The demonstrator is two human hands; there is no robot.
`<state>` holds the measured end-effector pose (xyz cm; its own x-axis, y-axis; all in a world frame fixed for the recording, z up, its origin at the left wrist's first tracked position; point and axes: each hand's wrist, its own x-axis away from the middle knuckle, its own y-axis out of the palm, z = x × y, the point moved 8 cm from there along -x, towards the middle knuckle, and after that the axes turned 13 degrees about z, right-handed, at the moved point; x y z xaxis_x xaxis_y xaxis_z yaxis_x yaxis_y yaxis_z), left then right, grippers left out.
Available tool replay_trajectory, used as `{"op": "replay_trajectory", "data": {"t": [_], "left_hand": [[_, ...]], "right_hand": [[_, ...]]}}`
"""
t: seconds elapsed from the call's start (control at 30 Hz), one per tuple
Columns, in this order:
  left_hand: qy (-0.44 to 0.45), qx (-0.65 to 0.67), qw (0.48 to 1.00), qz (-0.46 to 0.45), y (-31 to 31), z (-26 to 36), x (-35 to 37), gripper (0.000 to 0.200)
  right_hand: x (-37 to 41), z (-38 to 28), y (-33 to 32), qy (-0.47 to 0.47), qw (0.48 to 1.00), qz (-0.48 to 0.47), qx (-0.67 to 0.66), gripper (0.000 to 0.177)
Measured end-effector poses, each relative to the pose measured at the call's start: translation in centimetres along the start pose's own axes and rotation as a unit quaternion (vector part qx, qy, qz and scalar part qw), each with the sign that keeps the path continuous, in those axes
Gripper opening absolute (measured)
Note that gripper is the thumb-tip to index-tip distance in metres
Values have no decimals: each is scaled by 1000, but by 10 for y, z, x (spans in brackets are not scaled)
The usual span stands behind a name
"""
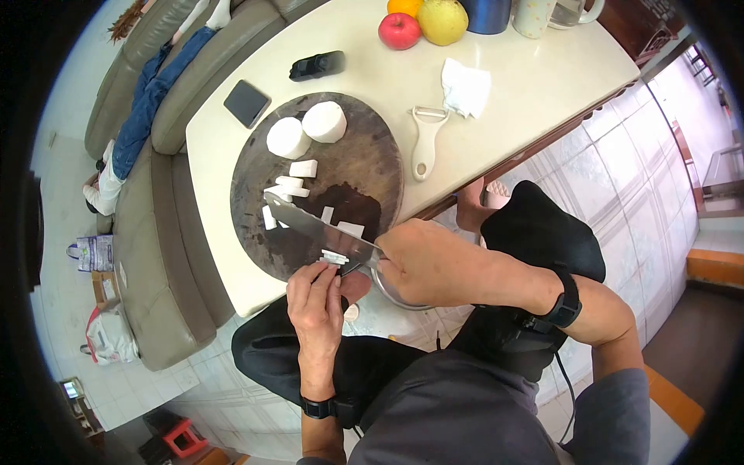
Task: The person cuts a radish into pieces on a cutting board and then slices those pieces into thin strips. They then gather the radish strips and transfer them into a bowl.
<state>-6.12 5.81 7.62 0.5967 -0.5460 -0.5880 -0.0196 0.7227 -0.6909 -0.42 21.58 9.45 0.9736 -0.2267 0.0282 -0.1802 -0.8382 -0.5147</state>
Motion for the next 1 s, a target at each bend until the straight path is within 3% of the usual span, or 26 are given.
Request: {"op": "replay_trajectory", "data": {"t": [0.27, 0.43, 1.0], "left_hand": [[-2, -7, 1000, 0, 1, 2, -3, 25], [37, -12, 999, -36, 8, 5, -2, 31], [40, -4, 999, -32, 9, 4, -5, 33]], "right_hand": [[6, -2, 2, -43, 998, 13, 41, 17], [14, -6, 5, -95, 983, -11, 155, 11], [29, -6, 7, -42, 985, -29, 165, 11]]}}
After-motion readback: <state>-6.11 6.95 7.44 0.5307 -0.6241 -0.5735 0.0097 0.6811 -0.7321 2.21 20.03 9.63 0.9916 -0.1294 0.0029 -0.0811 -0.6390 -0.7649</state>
